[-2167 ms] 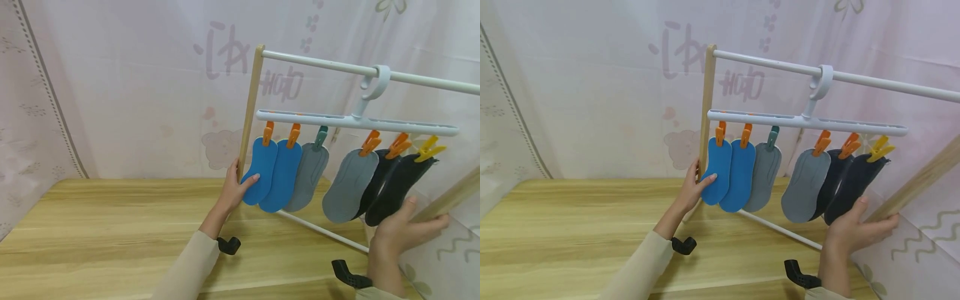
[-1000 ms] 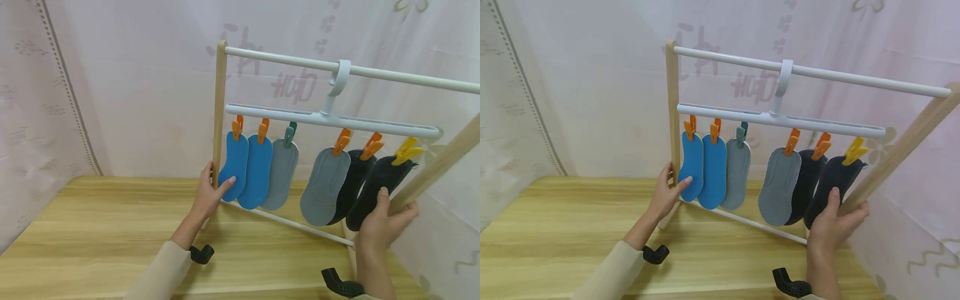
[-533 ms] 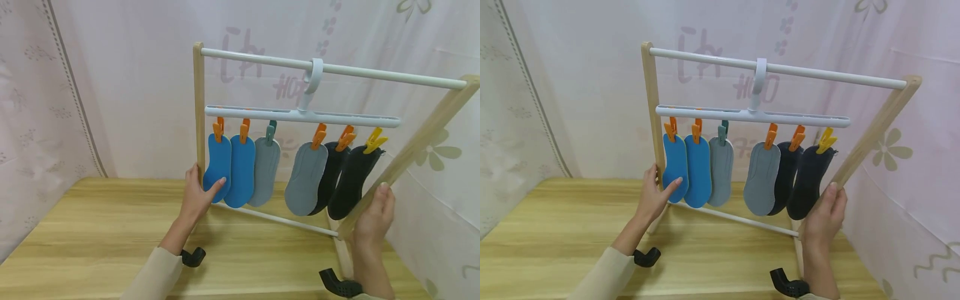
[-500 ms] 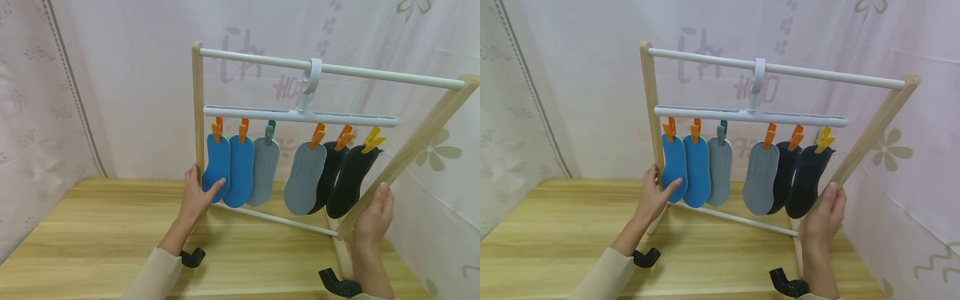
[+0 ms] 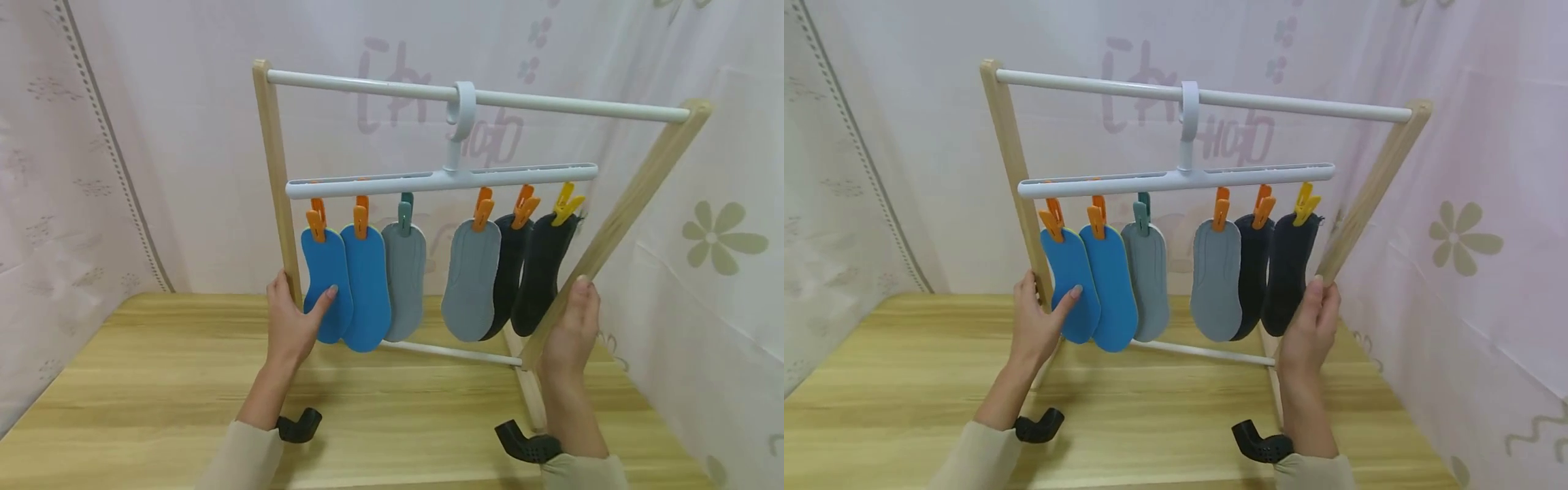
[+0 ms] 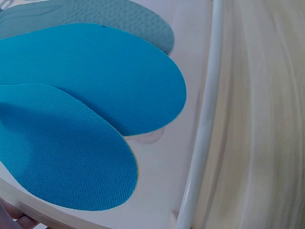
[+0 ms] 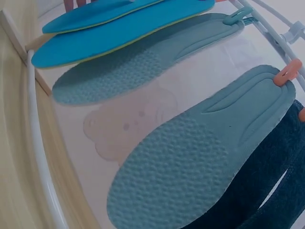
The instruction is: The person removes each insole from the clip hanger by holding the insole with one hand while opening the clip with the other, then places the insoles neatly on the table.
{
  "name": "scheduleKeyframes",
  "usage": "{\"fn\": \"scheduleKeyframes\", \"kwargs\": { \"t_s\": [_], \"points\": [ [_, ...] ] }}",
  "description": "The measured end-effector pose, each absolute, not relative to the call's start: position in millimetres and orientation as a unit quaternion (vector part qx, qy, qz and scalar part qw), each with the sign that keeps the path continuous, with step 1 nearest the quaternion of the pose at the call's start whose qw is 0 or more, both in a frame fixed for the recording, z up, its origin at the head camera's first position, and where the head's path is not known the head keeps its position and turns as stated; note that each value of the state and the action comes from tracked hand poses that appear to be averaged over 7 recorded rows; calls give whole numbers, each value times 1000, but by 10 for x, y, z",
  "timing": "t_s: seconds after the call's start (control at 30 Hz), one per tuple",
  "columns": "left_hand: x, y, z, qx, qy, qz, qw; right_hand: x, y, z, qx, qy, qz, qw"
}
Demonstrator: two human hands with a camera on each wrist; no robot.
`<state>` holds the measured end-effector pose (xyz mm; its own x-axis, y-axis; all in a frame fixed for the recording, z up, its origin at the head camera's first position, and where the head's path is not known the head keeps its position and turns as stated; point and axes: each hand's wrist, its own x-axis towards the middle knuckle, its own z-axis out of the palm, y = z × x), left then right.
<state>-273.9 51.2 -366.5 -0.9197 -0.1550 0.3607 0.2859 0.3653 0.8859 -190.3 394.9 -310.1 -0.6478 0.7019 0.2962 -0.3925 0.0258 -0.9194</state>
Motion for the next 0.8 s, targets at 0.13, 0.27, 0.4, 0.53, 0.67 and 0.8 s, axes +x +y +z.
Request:
{"fn": "scheduleKeyframes", "kwargs": {
  "t_s": [0.13,0.27,0.4,0.53,0.67,0.8],
  "points": [
    [-2663,590,-3668,-23,-792,-573,210,-1903,4012,-3047,-120,-604,683,394],
    [-2591,691,-3692,-11,-775,-595,215,-1880,4111,-3001,-123,-620,679,373],
    [-2570,739,-3715,-2,-766,-606,214,-1879,4173,-2998,-114,-641,676,347],
    [-2569,780,-3721,1,-766,-606,213,-1870,4235,-3004,-102,-655,675,324],
    [-2573,816,-3722,2,-764,-606,222,-1852,4288,-2986,-85,-666,677,300],
    [-2570,842,-3714,6,-765,-602,229,-1827,4323,-2965,-73,-687,666,282]
  ]
}}
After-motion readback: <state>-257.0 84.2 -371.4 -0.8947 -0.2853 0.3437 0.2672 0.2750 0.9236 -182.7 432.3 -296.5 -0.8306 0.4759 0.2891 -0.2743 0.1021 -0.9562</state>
